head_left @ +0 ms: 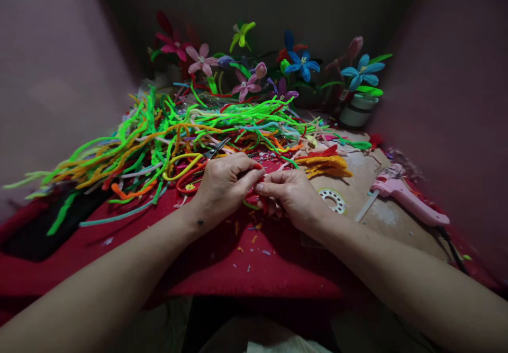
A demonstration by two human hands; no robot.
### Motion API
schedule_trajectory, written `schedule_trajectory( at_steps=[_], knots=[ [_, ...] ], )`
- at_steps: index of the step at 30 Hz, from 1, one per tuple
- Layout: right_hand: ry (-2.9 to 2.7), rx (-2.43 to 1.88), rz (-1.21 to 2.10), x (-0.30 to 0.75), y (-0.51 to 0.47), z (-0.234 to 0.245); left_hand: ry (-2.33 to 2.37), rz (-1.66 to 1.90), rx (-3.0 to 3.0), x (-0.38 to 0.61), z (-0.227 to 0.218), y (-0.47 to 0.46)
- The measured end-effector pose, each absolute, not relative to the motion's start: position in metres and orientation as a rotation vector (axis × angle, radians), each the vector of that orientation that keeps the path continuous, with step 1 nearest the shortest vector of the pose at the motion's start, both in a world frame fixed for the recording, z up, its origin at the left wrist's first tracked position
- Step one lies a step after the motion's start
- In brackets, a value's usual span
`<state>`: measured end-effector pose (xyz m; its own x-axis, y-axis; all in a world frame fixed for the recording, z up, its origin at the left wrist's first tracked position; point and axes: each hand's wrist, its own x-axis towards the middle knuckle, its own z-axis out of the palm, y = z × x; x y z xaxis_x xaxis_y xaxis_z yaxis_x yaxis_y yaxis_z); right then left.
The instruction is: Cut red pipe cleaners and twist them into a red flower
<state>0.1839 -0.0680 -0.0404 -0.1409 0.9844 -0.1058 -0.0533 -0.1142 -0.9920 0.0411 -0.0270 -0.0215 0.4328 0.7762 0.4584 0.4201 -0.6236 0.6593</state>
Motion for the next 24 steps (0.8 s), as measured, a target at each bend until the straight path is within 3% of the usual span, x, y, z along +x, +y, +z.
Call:
schedule_trajectory(
  at_steps=[5,11,15,19,24],
  knots=[
    [-1.162,-1.161,1.489,0.183,-0.066,-0.039,1.071,0.861,1.874,0.041,-0.017,-0.026],
    [-1.114,-1.086,1.523,0.187,-0.064,-0.044,1.120,1.186,2.009,0.043,-0.018,-0.022],
    [-0.953,-1.046,1.511,0.190,-0.058,-0.045,1.115,1.070,1.738,0.036,-0.011,-0.017],
    [-0.823,-0.975,1.462,0.192,-0.054,-0.045,1.041,0.784,2.015,0.031,-0.012,-0.017],
    [-0.902,-1.088,1.361,0.188,-0.057,-0.046,1.054,0.953,2.614,0.037,-0.025,-0.028]
  ],
)
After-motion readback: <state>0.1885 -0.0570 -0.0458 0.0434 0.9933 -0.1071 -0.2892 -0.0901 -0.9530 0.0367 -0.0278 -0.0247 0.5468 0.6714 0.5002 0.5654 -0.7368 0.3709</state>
